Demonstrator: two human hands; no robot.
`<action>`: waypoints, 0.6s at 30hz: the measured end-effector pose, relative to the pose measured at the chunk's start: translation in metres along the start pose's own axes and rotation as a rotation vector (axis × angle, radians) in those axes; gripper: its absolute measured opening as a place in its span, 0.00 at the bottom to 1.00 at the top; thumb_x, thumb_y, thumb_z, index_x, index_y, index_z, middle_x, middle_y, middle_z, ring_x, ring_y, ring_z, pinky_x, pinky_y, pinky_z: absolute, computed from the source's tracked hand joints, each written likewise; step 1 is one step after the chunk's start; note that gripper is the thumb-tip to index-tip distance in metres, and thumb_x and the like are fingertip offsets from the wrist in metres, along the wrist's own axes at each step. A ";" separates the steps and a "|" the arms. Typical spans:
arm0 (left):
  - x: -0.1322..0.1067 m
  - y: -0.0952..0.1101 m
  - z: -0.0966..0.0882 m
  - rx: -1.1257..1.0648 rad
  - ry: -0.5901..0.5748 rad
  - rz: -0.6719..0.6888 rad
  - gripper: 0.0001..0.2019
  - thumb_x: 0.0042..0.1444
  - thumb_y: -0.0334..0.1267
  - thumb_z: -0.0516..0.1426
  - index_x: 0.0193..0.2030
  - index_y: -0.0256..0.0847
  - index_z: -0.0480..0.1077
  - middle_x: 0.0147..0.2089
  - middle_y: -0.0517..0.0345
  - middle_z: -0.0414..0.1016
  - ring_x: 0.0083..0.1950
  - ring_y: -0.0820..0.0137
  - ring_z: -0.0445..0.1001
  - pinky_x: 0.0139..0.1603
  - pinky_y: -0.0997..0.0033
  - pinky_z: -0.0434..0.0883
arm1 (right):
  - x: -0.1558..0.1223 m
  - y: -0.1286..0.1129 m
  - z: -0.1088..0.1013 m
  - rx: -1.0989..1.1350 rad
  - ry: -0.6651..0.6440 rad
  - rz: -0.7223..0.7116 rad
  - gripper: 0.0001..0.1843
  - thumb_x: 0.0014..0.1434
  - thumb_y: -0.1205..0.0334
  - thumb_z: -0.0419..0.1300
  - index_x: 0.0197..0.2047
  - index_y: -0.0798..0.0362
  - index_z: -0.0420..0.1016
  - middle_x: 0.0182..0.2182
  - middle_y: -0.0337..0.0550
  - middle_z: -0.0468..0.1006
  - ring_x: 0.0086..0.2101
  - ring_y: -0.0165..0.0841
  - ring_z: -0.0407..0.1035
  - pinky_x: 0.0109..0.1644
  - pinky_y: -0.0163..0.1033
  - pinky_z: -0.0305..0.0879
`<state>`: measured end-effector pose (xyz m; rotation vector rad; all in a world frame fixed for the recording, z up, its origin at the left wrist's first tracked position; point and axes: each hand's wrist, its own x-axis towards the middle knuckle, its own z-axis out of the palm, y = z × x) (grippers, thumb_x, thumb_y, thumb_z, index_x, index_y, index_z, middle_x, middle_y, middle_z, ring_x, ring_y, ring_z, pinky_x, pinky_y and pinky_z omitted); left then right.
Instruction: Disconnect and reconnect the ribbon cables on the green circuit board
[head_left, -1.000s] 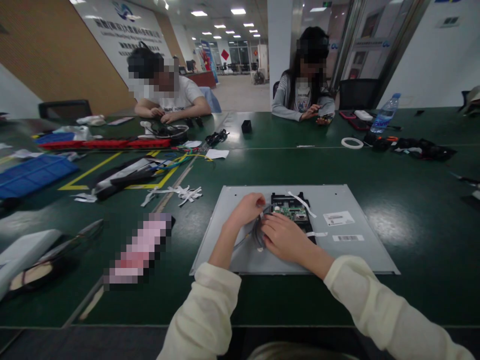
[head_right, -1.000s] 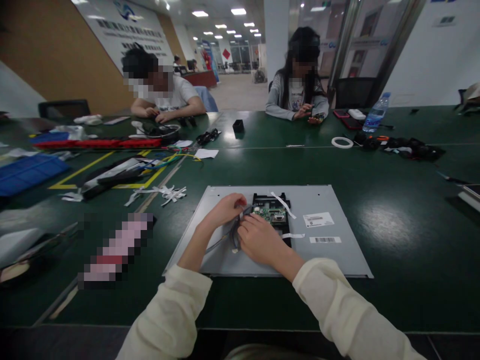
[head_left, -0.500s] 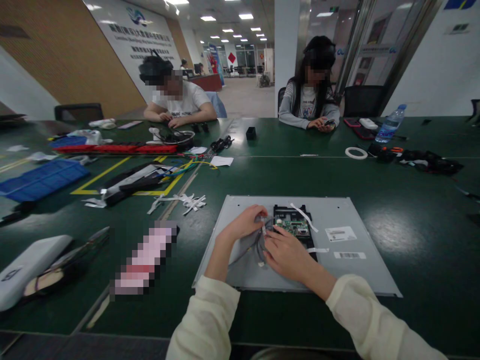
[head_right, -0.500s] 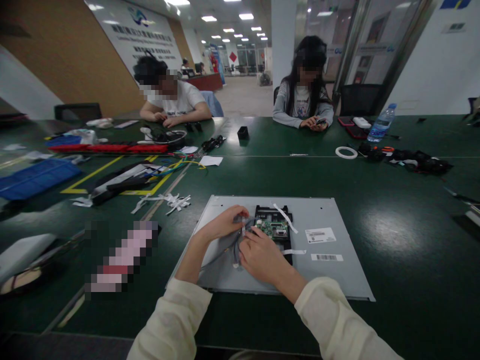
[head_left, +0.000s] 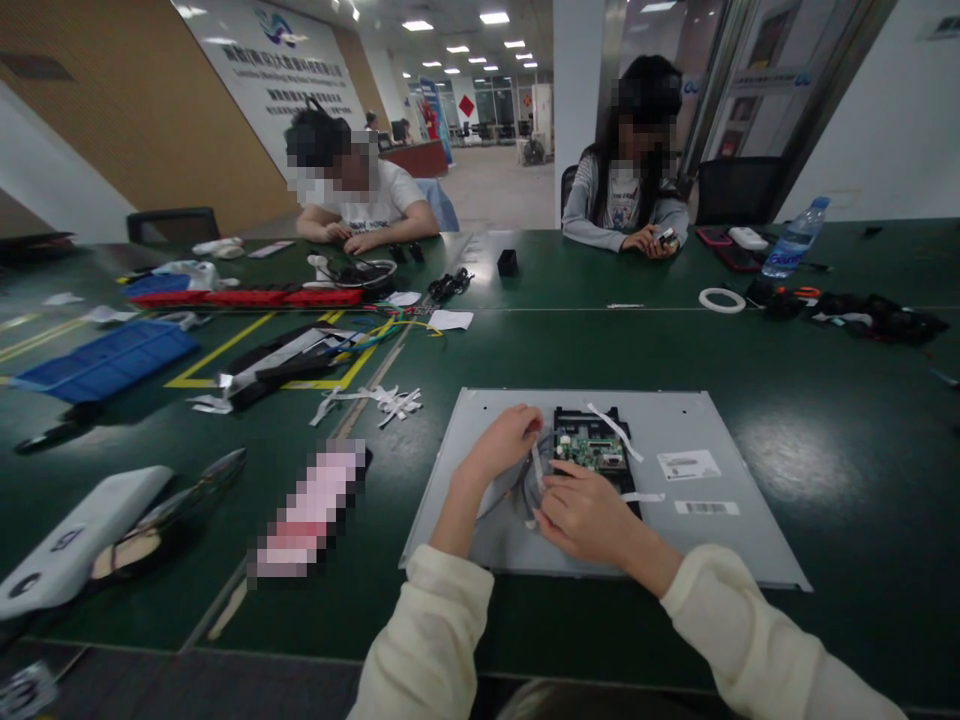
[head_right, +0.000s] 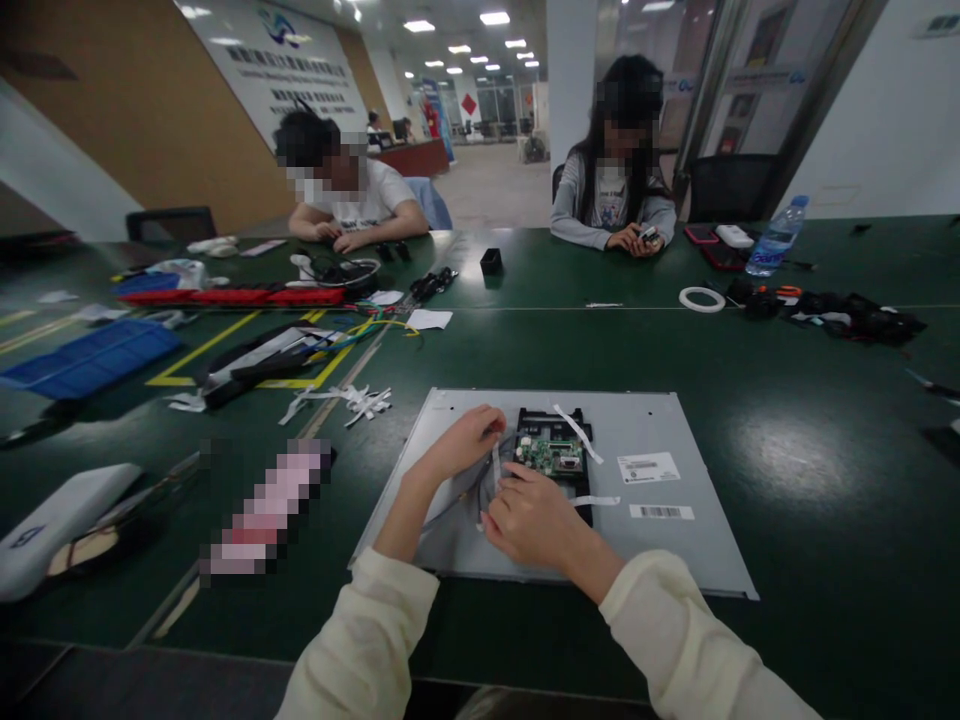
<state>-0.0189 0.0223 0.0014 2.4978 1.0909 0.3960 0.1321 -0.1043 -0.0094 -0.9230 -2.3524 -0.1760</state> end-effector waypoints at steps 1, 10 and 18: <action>0.000 0.001 0.000 0.011 0.009 0.003 0.08 0.52 0.25 0.50 0.36 0.38 0.67 0.37 0.55 0.69 0.41 0.68 0.68 0.45 0.69 0.66 | 0.000 0.001 0.000 -0.004 0.005 -0.003 0.13 0.61 0.63 0.52 0.28 0.55 0.72 0.27 0.46 0.77 0.36 0.33 0.72 0.59 0.43 0.59; 0.000 0.005 0.001 0.030 0.017 -0.016 0.08 0.50 0.25 0.51 0.36 0.38 0.66 0.37 0.56 0.69 0.40 0.69 0.69 0.43 0.69 0.66 | -0.006 0.002 0.004 0.013 -0.008 -0.002 0.11 0.61 0.63 0.53 0.29 0.55 0.72 0.29 0.46 0.78 0.35 0.33 0.72 0.53 0.41 0.63; 0.000 0.008 0.005 0.119 0.038 -0.014 0.06 0.53 0.27 0.51 0.36 0.39 0.66 0.34 0.56 0.68 0.38 0.67 0.68 0.41 0.69 0.65 | -0.006 0.005 0.001 0.005 -0.044 0.011 0.11 0.61 0.64 0.53 0.29 0.55 0.72 0.28 0.44 0.77 0.33 0.32 0.71 0.51 0.41 0.63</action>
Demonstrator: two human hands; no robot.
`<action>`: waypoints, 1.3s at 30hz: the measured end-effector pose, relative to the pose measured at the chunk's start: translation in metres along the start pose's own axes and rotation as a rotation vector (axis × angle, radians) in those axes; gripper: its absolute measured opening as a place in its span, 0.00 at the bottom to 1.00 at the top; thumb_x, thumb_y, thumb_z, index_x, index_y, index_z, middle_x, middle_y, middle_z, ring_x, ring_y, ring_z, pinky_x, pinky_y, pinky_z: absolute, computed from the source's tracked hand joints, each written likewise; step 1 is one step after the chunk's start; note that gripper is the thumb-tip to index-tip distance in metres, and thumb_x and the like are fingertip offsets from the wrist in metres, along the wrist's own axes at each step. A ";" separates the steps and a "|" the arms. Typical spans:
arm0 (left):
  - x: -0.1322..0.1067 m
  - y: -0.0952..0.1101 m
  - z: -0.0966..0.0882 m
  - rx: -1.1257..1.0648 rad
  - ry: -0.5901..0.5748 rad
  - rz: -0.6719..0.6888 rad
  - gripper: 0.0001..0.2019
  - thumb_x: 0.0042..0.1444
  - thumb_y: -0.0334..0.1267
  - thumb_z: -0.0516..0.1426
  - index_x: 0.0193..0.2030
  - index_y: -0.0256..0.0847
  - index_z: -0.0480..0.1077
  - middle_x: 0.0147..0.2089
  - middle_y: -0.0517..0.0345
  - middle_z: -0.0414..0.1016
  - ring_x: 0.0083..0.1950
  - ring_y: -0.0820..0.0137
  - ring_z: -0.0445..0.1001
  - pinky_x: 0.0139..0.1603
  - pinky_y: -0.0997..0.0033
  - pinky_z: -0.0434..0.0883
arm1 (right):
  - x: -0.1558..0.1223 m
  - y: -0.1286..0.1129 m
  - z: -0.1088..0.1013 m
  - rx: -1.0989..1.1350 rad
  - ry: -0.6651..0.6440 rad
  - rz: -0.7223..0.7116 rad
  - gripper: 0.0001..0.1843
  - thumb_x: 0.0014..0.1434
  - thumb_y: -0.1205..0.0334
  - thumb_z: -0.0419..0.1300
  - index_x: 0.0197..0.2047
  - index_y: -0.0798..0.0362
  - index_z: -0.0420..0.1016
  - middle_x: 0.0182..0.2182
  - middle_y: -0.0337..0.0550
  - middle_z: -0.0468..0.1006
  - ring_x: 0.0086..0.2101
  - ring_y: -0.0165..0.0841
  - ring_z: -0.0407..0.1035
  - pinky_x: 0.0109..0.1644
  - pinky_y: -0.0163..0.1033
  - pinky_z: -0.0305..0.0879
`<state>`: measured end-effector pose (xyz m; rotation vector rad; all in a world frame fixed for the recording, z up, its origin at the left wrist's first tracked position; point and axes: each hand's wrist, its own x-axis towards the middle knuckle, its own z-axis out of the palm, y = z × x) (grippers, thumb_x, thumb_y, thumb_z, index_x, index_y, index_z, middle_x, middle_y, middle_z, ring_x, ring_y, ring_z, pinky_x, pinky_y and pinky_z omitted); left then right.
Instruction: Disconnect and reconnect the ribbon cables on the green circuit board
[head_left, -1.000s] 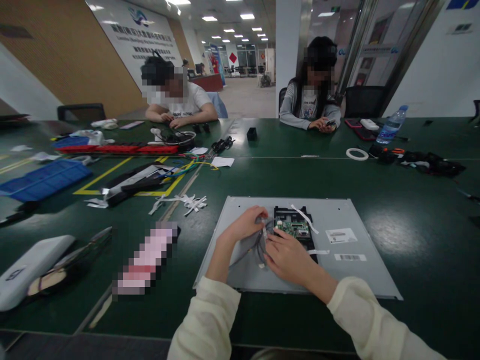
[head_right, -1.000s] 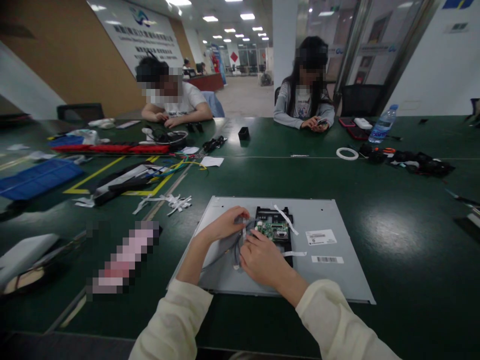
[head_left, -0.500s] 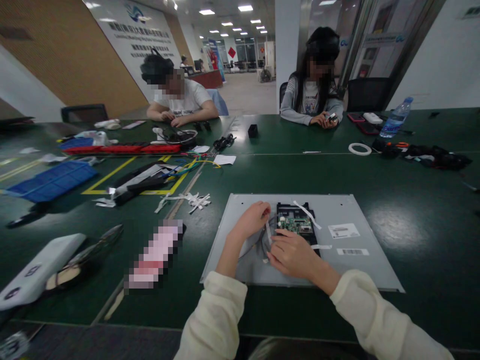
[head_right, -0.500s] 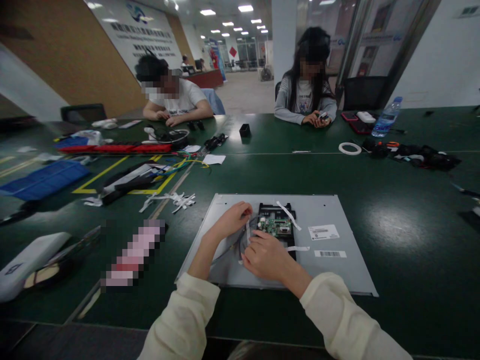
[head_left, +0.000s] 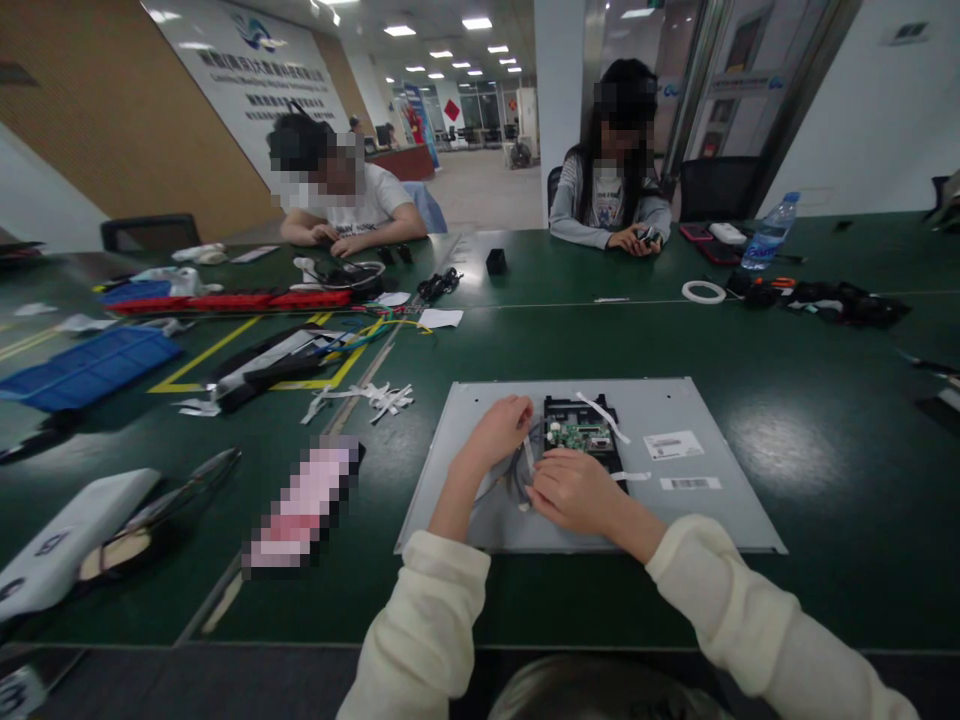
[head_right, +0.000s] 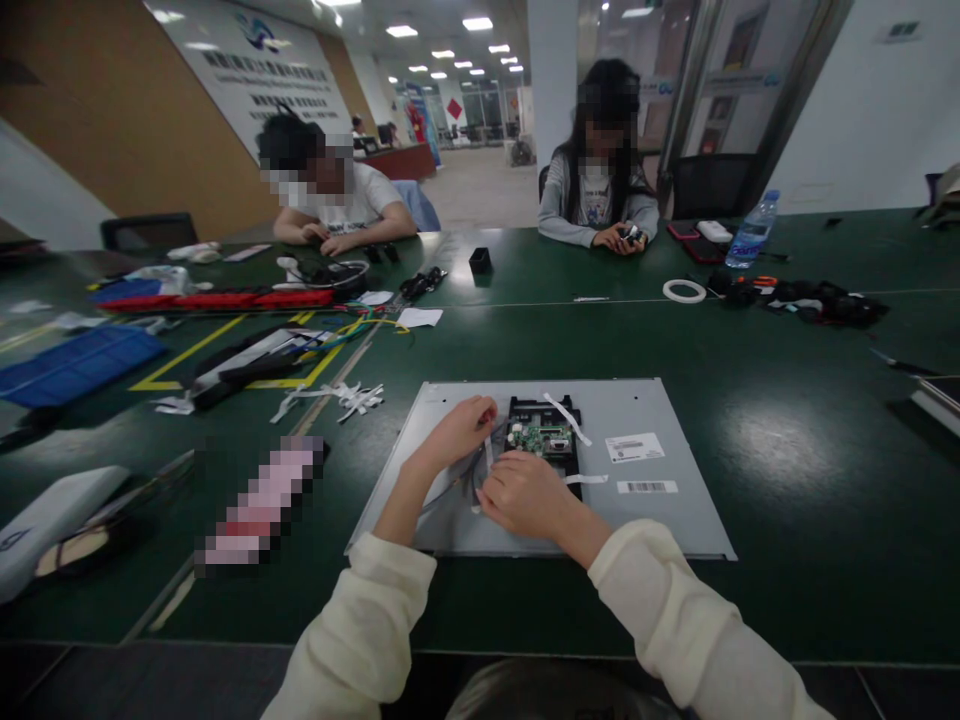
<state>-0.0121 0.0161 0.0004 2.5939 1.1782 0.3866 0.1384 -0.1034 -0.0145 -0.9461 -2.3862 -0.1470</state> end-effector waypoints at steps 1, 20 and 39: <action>0.000 0.000 0.000 0.000 0.003 0.003 0.06 0.53 0.27 0.51 0.36 0.39 0.66 0.34 0.56 0.68 0.38 0.67 0.68 0.41 0.69 0.65 | 0.000 0.000 0.000 0.000 -0.003 0.002 0.11 0.62 0.64 0.53 0.29 0.55 0.72 0.28 0.43 0.77 0.33 0.32 0.70 0.51 0.41 0.63; 0.000 -0.007 0.005 -0.006 0.031 0.059 0.06 0.54 0.28 0.49 0.36 0.39 0.65 0.33 0.57 0.69 0.36 0.68 0.67 0.38 0.71 0.63 | 0.000 0.000 0.000 -0.020 0.031 0.005 0.09 0.61 0.64 0.53 0.35 0.56 0.74 0.37 0.48 0.77 0.46 0.36 0.67 0.59 0.45 0.56; -0.003 -0.015 -0.002 -0.148 -0.025 0.028 0.09 0.53 0.30 0.52 0.42 0.41 0.67 0.30 0.61 0.69 0.32 0.71 0.69 0.34 0.74 0.64 | -0.002 -0.007 -0.002 0.016 -0.016 -0.046 0.12 0.64 0.64 0.50 0.34 0.57 0.73 0.35 0.47 0.76 0.43 0.35 0.67 0.51 0.42 0.61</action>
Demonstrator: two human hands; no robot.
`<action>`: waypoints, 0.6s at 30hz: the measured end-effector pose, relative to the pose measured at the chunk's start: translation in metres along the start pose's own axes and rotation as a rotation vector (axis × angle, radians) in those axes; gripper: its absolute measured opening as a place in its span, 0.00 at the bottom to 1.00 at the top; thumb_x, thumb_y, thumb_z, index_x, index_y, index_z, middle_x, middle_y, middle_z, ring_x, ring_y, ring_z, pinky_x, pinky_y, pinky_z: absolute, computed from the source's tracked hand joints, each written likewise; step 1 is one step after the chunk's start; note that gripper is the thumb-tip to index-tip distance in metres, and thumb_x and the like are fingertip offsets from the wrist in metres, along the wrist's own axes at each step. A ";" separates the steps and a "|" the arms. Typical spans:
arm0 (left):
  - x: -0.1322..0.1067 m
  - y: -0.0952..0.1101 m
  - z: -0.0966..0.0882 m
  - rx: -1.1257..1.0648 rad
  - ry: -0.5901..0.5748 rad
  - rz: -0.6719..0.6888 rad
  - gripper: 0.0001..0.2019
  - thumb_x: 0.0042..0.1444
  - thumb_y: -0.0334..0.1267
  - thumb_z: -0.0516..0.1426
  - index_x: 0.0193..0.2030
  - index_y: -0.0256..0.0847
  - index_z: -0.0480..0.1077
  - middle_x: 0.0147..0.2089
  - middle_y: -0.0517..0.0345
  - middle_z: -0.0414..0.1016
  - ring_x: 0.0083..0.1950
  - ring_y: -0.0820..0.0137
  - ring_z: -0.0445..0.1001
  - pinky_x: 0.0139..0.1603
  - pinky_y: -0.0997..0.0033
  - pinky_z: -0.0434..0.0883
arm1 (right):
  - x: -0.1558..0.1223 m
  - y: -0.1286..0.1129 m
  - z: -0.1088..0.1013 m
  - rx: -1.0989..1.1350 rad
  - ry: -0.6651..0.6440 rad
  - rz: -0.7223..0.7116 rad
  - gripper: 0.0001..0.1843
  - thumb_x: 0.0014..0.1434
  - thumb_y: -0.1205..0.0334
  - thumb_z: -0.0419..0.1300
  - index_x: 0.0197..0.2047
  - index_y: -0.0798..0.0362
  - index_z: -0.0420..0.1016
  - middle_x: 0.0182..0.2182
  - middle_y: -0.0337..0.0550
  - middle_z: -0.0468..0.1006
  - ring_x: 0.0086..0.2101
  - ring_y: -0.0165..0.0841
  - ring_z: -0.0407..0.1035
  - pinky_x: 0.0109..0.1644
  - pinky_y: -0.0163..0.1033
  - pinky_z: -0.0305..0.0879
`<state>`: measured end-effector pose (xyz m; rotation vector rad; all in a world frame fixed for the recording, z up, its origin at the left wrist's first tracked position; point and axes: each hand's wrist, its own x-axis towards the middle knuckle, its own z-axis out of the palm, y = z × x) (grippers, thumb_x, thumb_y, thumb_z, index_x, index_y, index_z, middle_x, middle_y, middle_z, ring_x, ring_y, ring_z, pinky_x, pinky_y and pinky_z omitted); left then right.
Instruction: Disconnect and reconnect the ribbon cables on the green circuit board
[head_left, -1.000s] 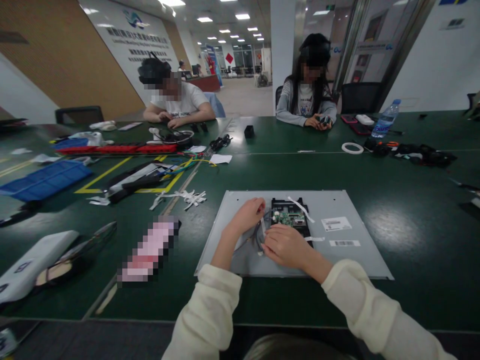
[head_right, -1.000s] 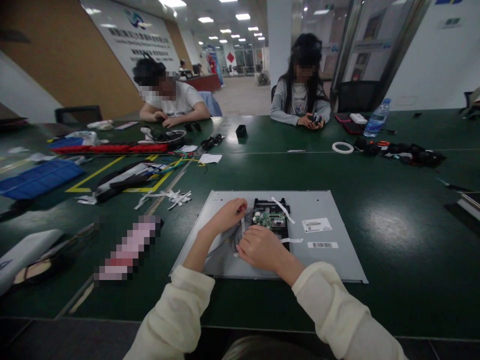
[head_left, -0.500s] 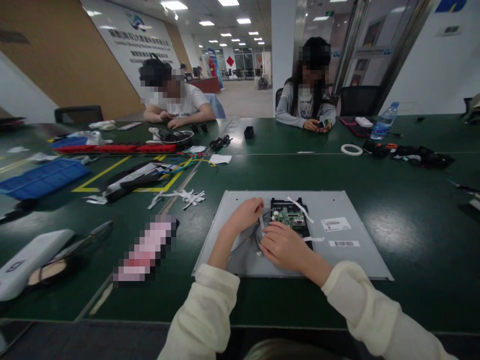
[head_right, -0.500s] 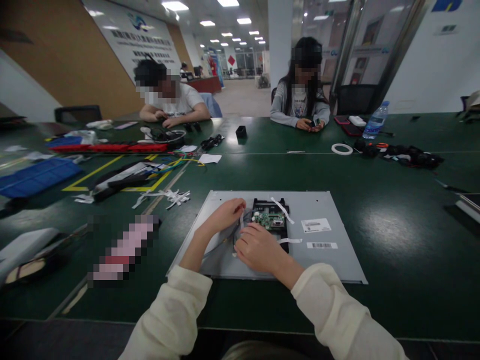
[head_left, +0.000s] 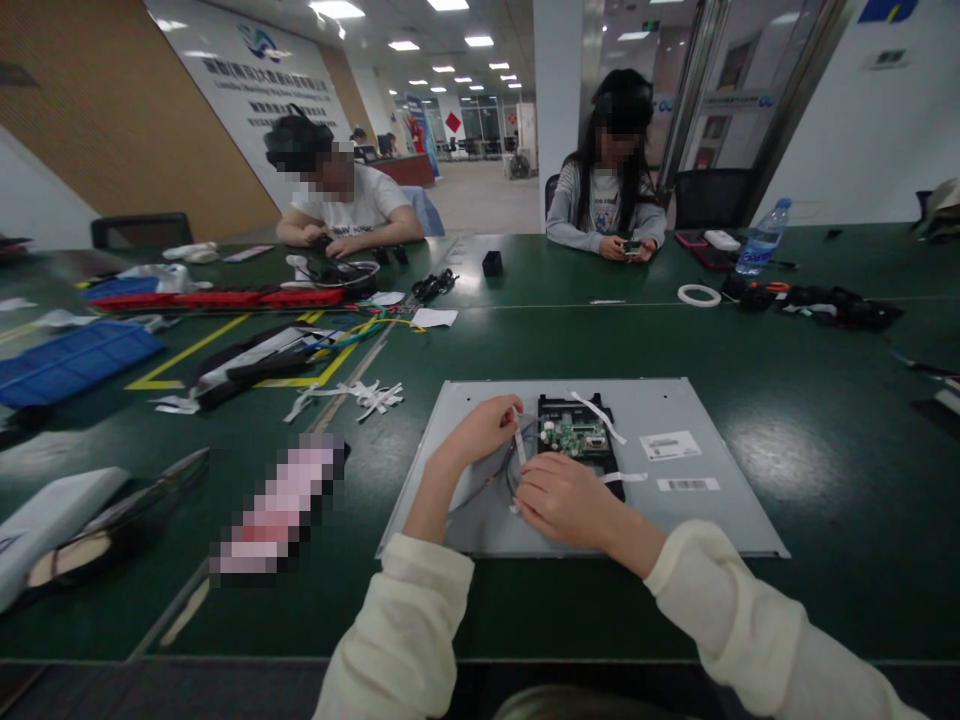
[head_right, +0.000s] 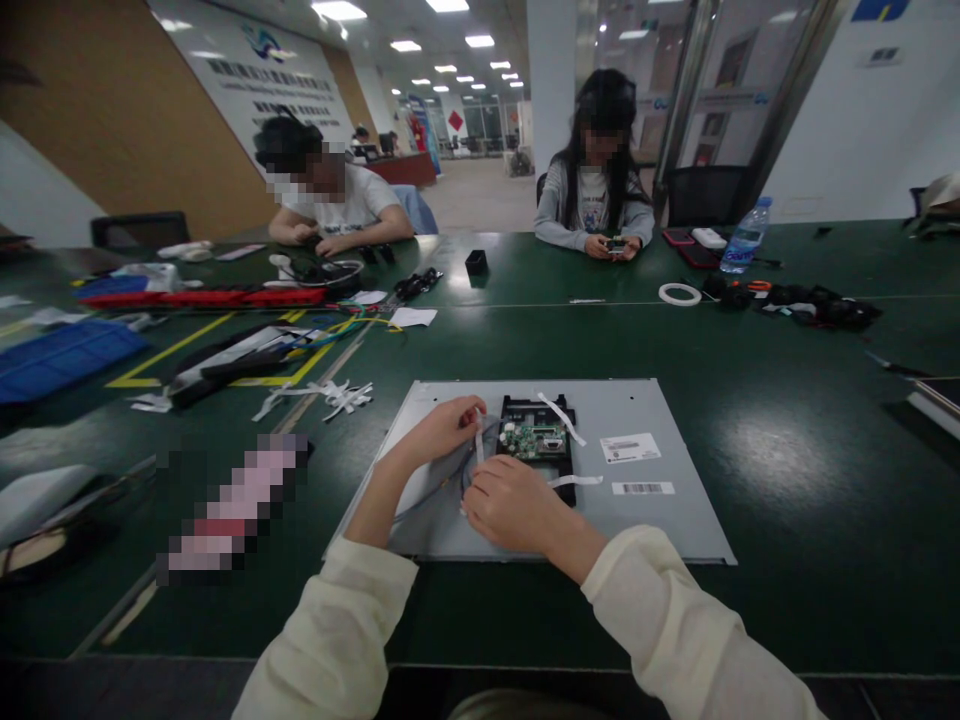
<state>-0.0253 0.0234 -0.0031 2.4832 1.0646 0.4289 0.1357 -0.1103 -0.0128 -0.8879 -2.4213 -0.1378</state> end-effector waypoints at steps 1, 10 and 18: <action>0.000 0.000 0.000 0.009 0.010 -0.001 0.10 0.54 0.30 0.51 0.42 0.41 0.67 0.30 0.61 0.69 0.32 0.71 0.69 0.34 0.74 0.64 | 0.000 -0.001 0.000 0.003 -0.005 -0.005 0.12 0.64 0.64 0.50 0.34 0.57 0.73 0.34 0.47 0.76 0.42 0.35 0.67 0.50 0.42 0.61; 0.006 0.008 0.011 0.153 0.186 -0.138 0.10 0.53 0.28 0.51 0.41 0.40 0.67 0.35 0.56 0.71 0.38 0.67 0.70 0.42 0.69 0.65 | 0.001 -0.006 0.000 0.009 -0.030 -0.073 0.13 0.64 0.64 0.49 0.31 0.56 0.72 0.32 0.46 0.75 0.37 0.34 0.67 0.45 0.40 0.62; 0.008 0.008 0.018 0.142 0.284 -0.233 0.11 0.52 0.28 0.52 0.42 0.41 0.66 0.34 0.57 0.71 0.37 0.67 0.70 0.41 0.70 0.65 | 0.000 -0.006 -0.002 0.023 0.001 -0.068 0.13 0.64 0.64 0.48 0.31 0.56 0.71 0.33 0.47 0.74 0.40 0.34 0.67 0.46 0.40 0.63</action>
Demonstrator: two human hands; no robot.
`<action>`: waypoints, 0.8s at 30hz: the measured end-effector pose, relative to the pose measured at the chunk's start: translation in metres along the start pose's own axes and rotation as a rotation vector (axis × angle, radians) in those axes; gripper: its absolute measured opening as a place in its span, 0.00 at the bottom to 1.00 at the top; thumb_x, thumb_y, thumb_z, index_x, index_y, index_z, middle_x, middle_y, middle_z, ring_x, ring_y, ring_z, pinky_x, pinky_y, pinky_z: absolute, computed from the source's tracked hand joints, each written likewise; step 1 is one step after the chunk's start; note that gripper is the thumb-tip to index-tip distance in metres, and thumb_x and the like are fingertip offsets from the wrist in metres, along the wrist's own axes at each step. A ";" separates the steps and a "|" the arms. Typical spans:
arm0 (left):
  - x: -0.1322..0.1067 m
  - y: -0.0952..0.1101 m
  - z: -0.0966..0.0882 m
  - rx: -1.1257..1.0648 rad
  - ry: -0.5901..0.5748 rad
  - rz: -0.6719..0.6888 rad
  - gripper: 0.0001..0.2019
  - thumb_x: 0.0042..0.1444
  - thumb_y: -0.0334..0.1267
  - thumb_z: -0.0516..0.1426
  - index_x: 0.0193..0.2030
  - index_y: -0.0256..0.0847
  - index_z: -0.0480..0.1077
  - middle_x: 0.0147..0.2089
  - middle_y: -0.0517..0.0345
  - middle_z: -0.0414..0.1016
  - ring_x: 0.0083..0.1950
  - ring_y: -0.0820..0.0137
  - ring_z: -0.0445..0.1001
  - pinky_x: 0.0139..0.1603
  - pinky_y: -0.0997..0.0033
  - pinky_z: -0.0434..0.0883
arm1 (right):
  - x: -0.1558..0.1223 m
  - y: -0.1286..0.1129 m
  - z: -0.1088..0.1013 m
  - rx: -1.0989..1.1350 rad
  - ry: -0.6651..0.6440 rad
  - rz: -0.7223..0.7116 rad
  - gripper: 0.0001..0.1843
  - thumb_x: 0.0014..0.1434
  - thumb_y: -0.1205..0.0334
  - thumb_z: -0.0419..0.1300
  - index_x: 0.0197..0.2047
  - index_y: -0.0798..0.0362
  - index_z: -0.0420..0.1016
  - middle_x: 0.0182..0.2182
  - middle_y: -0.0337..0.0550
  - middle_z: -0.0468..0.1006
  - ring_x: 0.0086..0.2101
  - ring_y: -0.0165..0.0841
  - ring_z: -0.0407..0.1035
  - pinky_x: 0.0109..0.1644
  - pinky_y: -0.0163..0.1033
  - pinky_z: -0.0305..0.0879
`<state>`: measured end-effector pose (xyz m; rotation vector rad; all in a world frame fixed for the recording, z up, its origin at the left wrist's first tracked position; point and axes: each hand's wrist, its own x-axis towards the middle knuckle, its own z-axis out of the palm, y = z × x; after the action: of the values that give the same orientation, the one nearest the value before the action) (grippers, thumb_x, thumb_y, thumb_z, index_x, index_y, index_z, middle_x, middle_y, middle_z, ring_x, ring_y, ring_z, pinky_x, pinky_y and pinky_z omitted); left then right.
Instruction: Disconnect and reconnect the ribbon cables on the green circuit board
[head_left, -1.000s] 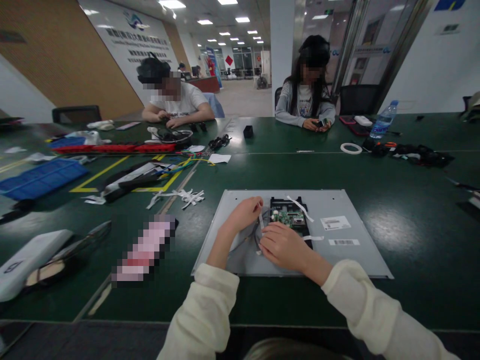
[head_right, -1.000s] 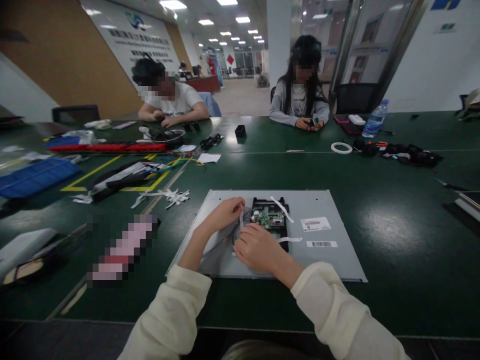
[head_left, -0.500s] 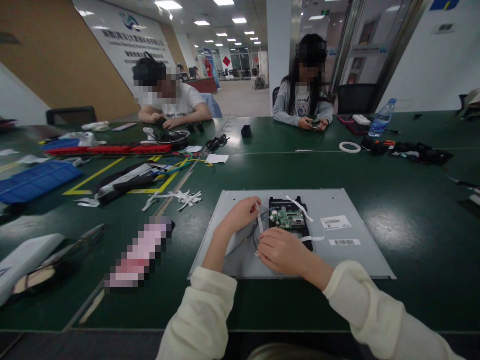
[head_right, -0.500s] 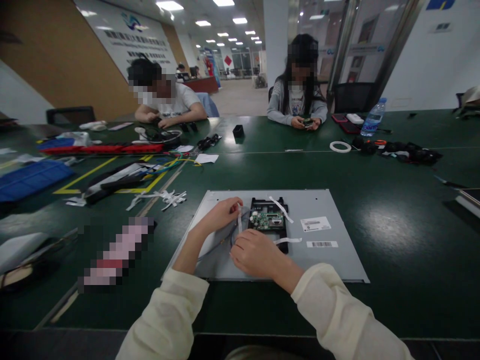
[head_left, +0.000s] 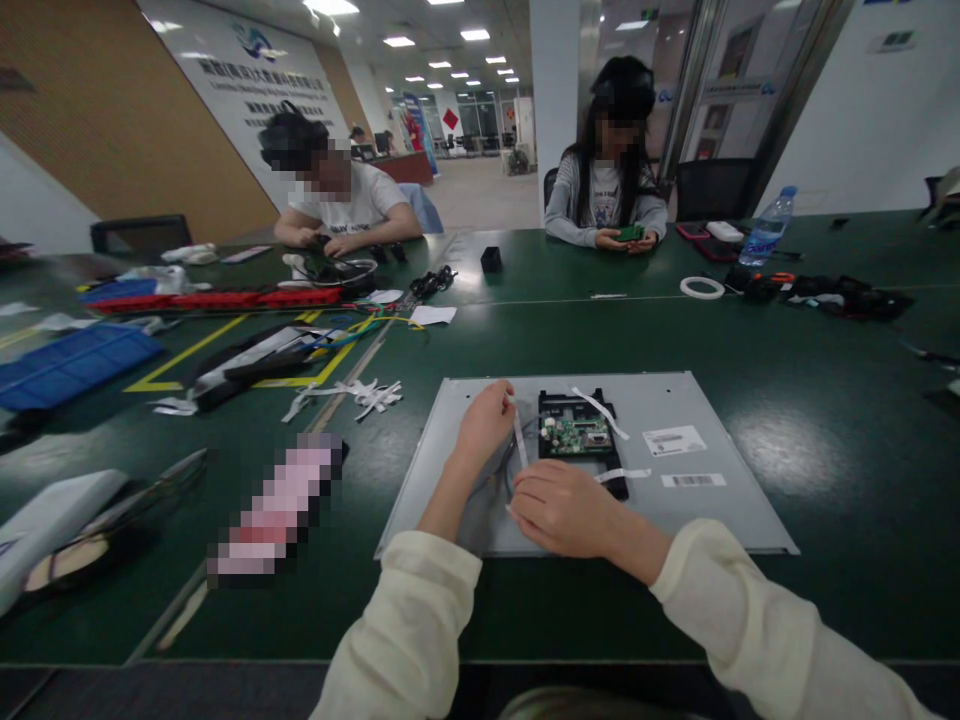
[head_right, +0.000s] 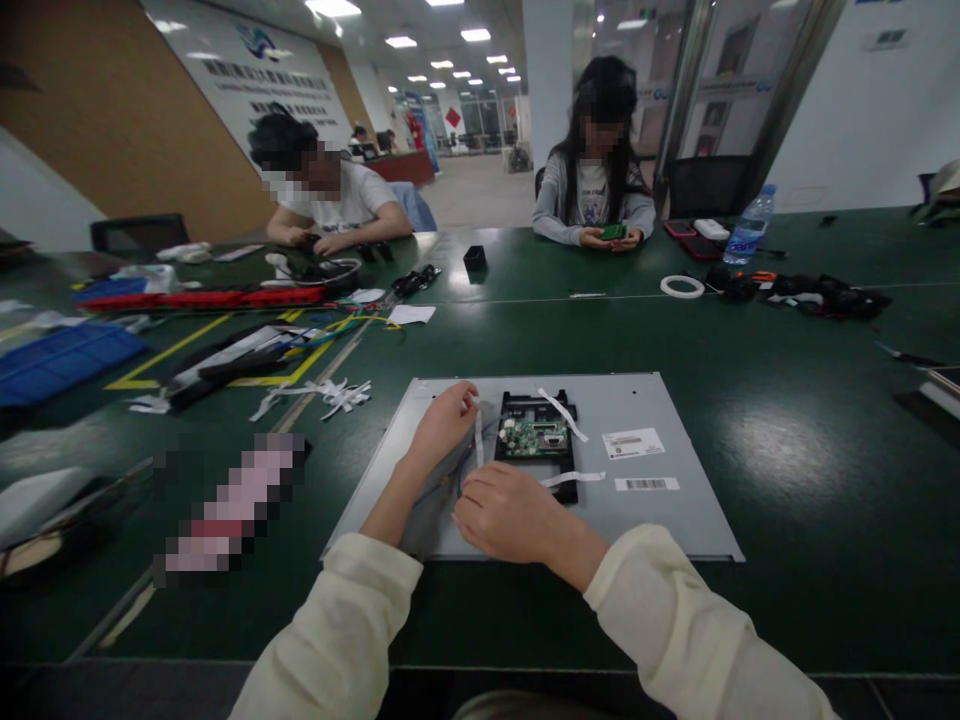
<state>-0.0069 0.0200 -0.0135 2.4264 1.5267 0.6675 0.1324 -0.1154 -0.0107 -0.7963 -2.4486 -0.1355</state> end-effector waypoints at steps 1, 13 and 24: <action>0.000 0.000 -0.001 -0.001 0.005 -0.015 0.11 0.52 0.28 0.52 0.42 0.41 0.66 0.34 0.57 0.71 0.37 0.67 0.70 0.41 0.70 0.65 | 0.000 0.000 -0.001 0.004 -0.002 0.000 0.13 0.64 0.65 0.48 0.32 0.56 0.71 0.34 0.47 0.75 0.40 0.34 0.67 0.46 0.40 0.63; 0.001 0.001 -0.023 0.012 0.248 -0.127 0.09 0.56 0.30 0.49 0.42 0.41 0.66 0.37 0.57 0.71 0.34 0.70 0.70 0.41 0.71 0.66 | 0.000 -0.008 -0.014 0.184 -0.228 -0.085 0.28 0.58 0.50 0.55 0.60 0.53 0.63 0.59 0.50 0.62 0.63 0.45 0.45 0.64 0.54 0.45; -0.001 0.008 -0.024 0.009 0.267 -0.079 0.08 0.56 0.31 0.50 0.38 0.40 0.69 0.35 0.55 0.75 0.35 0.69 0.72 0.39 0.72 0.66 | 0.000 -0.005 -0.008 0.196 -0.204 0.145 0.31 0.59 0.51 0.55 0.63 0.52 0.58 0.60 0.48 0.60 0.63 0.44 0.42 0.66 0.59 0.35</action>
<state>-0.0127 0.0144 0.0108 2.3441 1.7142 1.0035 0.1332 -0.1218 -0.0038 -0.9342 -2.5310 0.2473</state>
